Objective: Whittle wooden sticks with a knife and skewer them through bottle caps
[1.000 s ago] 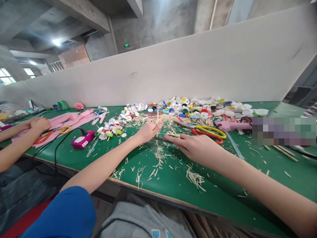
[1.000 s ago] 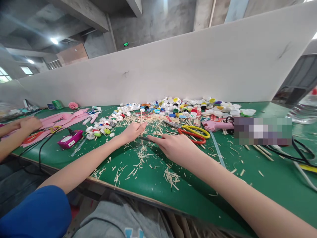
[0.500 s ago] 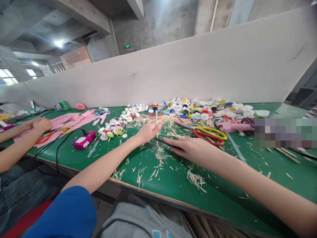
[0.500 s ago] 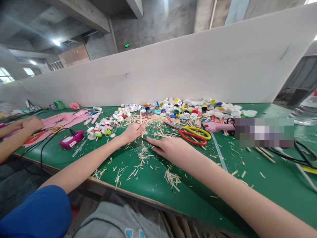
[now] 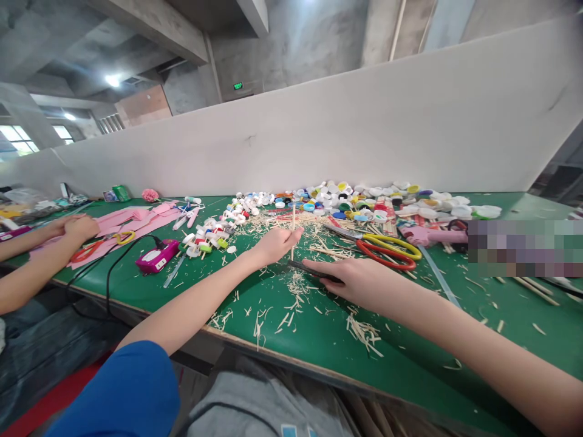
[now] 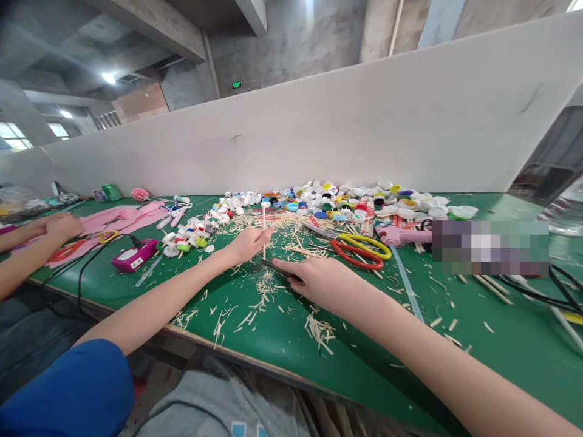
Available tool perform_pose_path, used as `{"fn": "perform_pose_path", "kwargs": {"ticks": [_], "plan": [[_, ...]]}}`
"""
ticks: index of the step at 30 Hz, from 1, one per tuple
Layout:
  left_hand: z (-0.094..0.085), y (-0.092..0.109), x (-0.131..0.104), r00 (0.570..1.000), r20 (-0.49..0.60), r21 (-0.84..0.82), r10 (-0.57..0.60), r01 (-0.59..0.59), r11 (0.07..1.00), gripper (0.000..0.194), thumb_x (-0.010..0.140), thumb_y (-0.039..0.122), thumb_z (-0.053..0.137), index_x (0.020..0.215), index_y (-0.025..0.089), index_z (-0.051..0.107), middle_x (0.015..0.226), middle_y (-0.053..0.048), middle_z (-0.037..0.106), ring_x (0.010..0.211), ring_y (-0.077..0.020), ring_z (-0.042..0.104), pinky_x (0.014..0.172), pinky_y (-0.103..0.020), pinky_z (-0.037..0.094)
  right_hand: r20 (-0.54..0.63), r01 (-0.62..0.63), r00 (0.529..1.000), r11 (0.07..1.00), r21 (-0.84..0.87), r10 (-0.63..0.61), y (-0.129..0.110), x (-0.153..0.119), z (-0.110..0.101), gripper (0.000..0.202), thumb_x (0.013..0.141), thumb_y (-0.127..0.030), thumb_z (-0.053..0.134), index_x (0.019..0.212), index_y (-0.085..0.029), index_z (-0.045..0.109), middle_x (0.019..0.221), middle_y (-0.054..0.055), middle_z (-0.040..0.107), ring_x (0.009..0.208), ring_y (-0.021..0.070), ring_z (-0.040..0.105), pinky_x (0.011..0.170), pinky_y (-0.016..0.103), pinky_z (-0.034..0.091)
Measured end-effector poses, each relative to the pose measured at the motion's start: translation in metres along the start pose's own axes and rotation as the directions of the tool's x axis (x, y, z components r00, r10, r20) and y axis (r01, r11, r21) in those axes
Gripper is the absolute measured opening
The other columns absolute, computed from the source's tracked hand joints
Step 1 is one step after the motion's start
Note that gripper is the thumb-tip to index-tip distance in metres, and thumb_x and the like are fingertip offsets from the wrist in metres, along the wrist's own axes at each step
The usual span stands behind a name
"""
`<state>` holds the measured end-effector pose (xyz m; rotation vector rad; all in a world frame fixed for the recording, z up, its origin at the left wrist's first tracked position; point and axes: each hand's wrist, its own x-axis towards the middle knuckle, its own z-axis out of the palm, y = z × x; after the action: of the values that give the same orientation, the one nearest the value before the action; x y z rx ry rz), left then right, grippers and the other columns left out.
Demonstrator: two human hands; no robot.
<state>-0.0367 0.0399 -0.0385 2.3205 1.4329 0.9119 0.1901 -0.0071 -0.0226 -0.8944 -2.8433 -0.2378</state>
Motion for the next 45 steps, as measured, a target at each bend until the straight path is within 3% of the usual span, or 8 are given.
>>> {"fn": "perform_pose_path", "kwargs": {"ticks": [3,11,16,22,26,30,35,45], "plan": [[-0.001,0.0,0.0,1.0,0.009,-0.012,0.002,-0.002,1.0,0.06,0.091,0.063,0.022,0.05,0.019,0.03,0.043,0.003,0.031,0.042,-0.0089,0.033,0.052,-0.028,0.028,-0.043,0.02,0.999,1.0,0.017,-0.019,0.003,-0.002,0.005,0.051,0.089,-0.022,0.041,0.139,-0.031,0.045,0.075,0.002,0.065,0.063,0.0139,0.059,0.054,0.024,0.039],[0.0,-0.001,0.0,1.0,-0.028,-0.062,0.01,-0.012,0.998,0.063,0.089,0.064,0.029,0.046,0.019,0.023,0.04,0.005,0.023,0.038,-0.0067,0.023,0.047,-0.027,0.021,-0.164,0.055,0.984,0.992,-0.116,-0.074,0.004,-0.002,0.012,0.049,0.092,-0.021,0.038,0.14,-0.029,0.042,0.074,0.0,0.058,0.048,0.0085,0.044,0.046,0.023,0.027],[0.001,0.001,0.0,0.998,-0.046,-0.08,0.034,-0.037,0.996,0.064,0.087,0.064,0.035,0.044,0.019,0.022,0.039,0.006,0.02,0.038,-0.0058,0.02,0.046,-0.027,0.018,-0.113,0.016,0.993,0.998,-0.06,-0.023,0.001,-0.002,0.006,0.05,0.091,-0.021,0.038,0.14,-0.03,0.042,0.073,0.0,0.059,0.05,0.0101,0.048,0.047,0.023,0.032],[0.004,0.003,0.0,0.998,-0.03,-0.099,0.046,-0.049,0.994,0.065,0.086,0.065,0.037,0.044,0.018,0.023,0.041,0.006,0.021,0.04,-0.0058,0.022,0.048,-0.026,0.021,0.001,-0.032,0.999,0.997,0.076,0.032,-0.001,-0.003,-0.001,0.05,0.09,-0.022,0.039,0.14,-0.031,0.043,0.08,0.004,0.066,0.069,0.0169,0.062,0.06,0.028,0.045],[0.005,0.003,0.0,0.999,-0.019,-0.1,0.047,-0.049,0.994,0.064,0.086,0.066,0.035,0.045,0.018,0.023,0.042,0.005,0.023,0.041,-0.006,0.024,0.049,-0.025,0.023,-0.014,-0.034,0.999,0.994,0.104,0.036,-0.001,-0.004,-0.002,0.05,0.09,-0.023,0.04,0.139,-0.032,0.045,0.08,0.005,0.066,0.066,0.0155,0.061,0.058,0.026,0.045],[0.004,0.002,0.0,1.0,-0.016,-0.102,0.005,-0.006,0.995,0.064,0.086,0.067,0.034,0.045,0.018,0.025,0.041,0.005,0.024,0.04,-0.0063,0.024,0.048,-0.026,0.022,0.042,-0.046,0.998,0.989,0.143,0.04,-0.003,-0.005,-0.007,0.05,0.088,-0.021,0.042,0.137,-0.029,0.048,0.072,0.003,0.064,0.055,0.0119,0.056,0.052,0.023,0.041],[0.002,0.002,-0.001,0.999,-0.02,-0.114,-0.035,0.032,0.993,0.065,0.086,0.067,0.032,0.043,0.019,0.027,0.039,0.006,0.023,0.037,-0.006,0.024,0.048,-0.026,0.023,0.096,-0.101,0.992,0.983,0.151,0.087,0.001,-0.008,-0.009,0.049,0.089,-0.027,0.043,0.137,-0.037,0.046,0.077,0.002,0.066,0.061,0.0134,0.058,0.056,0.025,0.043],[0.001,0.008,-0.002,0.999,-0.026,-0.111,-0.028,0.025,0.994,0.066,0.087,0.065,0.034,0.041,0.018,0.031,0.038,0.005,0.025,0.037,-0.0057,0.024,0.048,-0.027,0.023,-0.017,-0.059,0.998,0.998,0.022,0.059,0.008,-0.007,-0.002,0.054,0.089,-0.023,0.04,0.14,-0.04,0.041,0.098,0.002,0.07,0.064,0.0143,0.061,0.052,0.026,0.041]]}}
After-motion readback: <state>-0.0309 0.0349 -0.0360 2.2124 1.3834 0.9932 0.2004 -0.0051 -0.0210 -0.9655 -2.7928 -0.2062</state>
